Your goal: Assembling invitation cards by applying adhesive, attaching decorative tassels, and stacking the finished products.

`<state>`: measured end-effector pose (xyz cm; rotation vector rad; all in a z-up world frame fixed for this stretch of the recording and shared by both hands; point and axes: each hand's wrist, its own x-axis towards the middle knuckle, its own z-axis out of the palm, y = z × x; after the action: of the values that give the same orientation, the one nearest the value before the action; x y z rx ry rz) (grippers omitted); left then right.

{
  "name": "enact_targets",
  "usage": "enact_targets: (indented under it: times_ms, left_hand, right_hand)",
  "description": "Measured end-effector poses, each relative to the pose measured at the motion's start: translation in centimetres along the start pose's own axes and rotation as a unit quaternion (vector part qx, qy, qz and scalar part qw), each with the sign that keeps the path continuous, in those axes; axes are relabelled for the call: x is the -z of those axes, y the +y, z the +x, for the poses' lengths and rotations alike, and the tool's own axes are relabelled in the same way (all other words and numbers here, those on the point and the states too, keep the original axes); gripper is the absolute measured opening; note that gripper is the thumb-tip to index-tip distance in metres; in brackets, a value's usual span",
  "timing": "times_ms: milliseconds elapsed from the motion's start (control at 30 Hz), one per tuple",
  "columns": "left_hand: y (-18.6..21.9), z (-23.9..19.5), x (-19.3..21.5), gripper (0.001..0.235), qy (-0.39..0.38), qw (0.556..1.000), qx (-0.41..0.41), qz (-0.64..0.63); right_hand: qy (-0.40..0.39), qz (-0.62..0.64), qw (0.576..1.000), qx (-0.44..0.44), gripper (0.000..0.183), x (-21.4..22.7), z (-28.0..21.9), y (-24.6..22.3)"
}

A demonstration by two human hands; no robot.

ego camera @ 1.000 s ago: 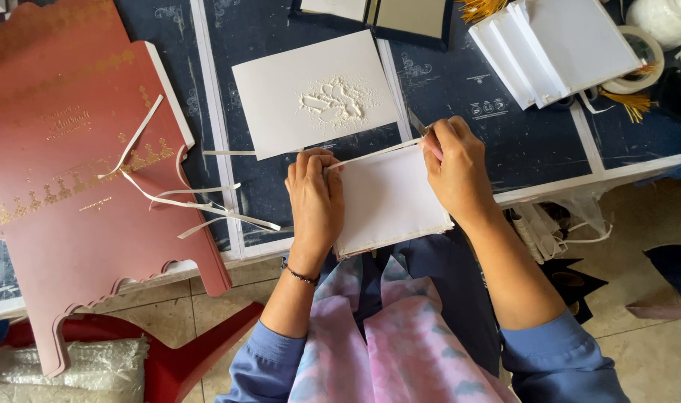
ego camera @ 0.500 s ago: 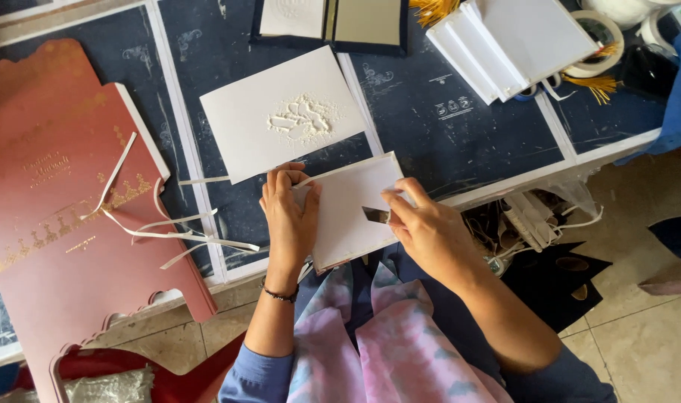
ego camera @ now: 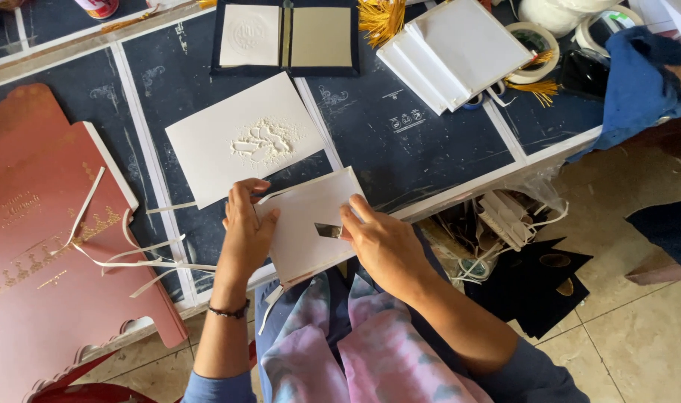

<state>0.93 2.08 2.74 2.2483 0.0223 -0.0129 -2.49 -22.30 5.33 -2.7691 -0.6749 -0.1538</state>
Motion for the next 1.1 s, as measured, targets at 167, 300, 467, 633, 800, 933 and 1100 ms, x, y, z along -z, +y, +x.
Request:
enact_targets:
  times_ms: [167,300,467,633,800,933,1100]
  left_hand:
    - [1.5,1.4,-0.1,0.037,-0.022,0.983,-0.024,0.179]
    - [4.6,2.6,-2.7,0.035,-0.010,0.961,-0.088,0.263]
    - [5.0,4.3,-6.5,0.035,0.007,0.969,-0.139,0.203]
    - [4.6,5.0,-7.4,0.021,0.029,0.971,-0.143,0.191]
    - [5.0,4.4,-7.3,0.017,0.047,0.972,-0.163,0.160]
    - [4.5,4.5,-7.8,0.019,0.061,0.976,-0.171,0.123]
    - [5.1,4.4,-7.9,0.020,0.062,0.974,-0.181,0.120]
  right_hand:
    - [-0.004,0.015,1.000,0.004,0.031,0.5,-0.1,-0.5]
    - [-0.006,0.035,0.999,-0.002,0.029,1.2,0.1,-0.6]
    - [-0.052,0.107,0.993,-0.020,0.034,1.7,-0.4,0.6]
    - [-0.092,0.249,0.963,-0.041,0.047,4.2,-1.1,2.5]
    - [-0.009,0.259,0.960,-0.105,0.043,1.7,-1.8,6.2]
    - [0.034,0.336,0.931,-0.141,0.036,3.4,-0.8,4.0]
    - [0.051,0.193,0.973,-0.115,0.036,0.1,0.1,5.1]
